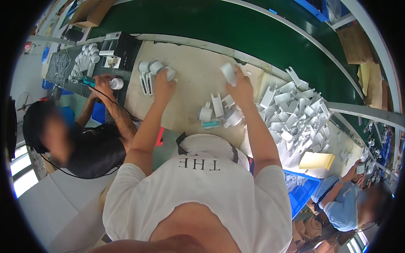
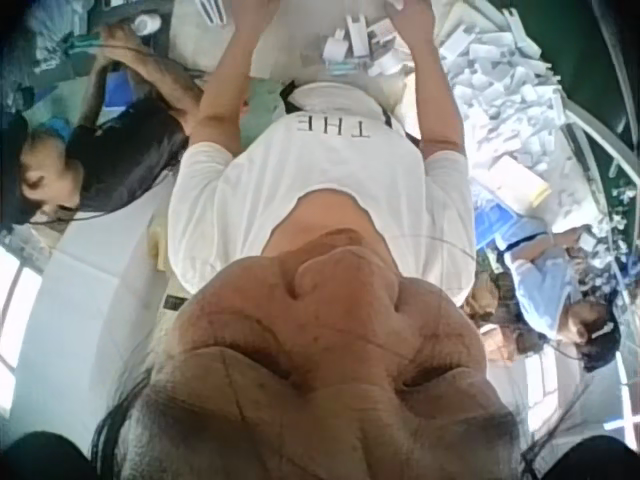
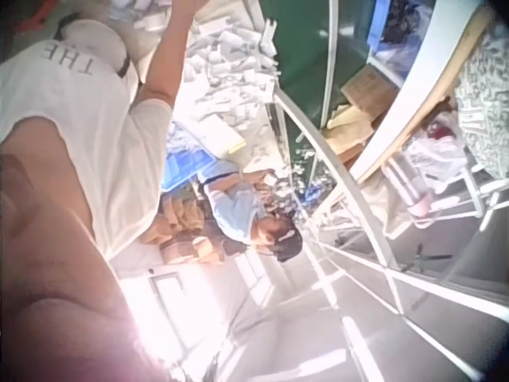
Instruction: Assembling the plastic housing and batteries of handheld fans at a factory workbench.
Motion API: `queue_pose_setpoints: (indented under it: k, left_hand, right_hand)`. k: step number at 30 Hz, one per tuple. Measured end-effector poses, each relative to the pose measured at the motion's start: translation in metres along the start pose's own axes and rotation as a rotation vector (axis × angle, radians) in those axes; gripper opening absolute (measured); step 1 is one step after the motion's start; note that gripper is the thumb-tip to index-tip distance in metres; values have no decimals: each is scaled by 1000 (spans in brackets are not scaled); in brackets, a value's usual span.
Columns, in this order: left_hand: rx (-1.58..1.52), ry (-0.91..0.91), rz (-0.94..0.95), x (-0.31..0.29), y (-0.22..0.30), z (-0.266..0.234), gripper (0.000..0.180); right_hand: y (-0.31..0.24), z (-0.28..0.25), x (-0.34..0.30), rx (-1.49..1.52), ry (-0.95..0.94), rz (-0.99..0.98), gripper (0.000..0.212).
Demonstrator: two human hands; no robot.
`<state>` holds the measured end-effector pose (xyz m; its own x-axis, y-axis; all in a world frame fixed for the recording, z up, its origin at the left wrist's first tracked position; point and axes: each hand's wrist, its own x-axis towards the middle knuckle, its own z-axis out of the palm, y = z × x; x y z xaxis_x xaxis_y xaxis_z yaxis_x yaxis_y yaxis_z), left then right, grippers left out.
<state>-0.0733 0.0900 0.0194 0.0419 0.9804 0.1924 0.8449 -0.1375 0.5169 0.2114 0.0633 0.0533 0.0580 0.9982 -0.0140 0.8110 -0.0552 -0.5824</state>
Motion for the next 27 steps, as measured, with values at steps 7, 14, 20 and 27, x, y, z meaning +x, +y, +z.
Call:
queue_pose_setpoints:
  k: [7, 14, 20, 27]
  left_hand:
    - [-821, -535, 388, -6, 118, -34, 68]
    - [-890, -441, 226, -24, 141, -27, 45]
    - [-1566, -1144, -358, -41, 118, -26, 43]
    - [-1778, -796, -648, -50, 172, -46, 35]
  right_hand:
    - [-38, -81, -36, 1417, -412, 69, 73]
    - [-58, -87, -58, 1563, -245, 51, 70]
    - [-59, -74, -81, 830, 277, -361, 48]
    - [-62, -47, -115, 134, 362, -561, 46]
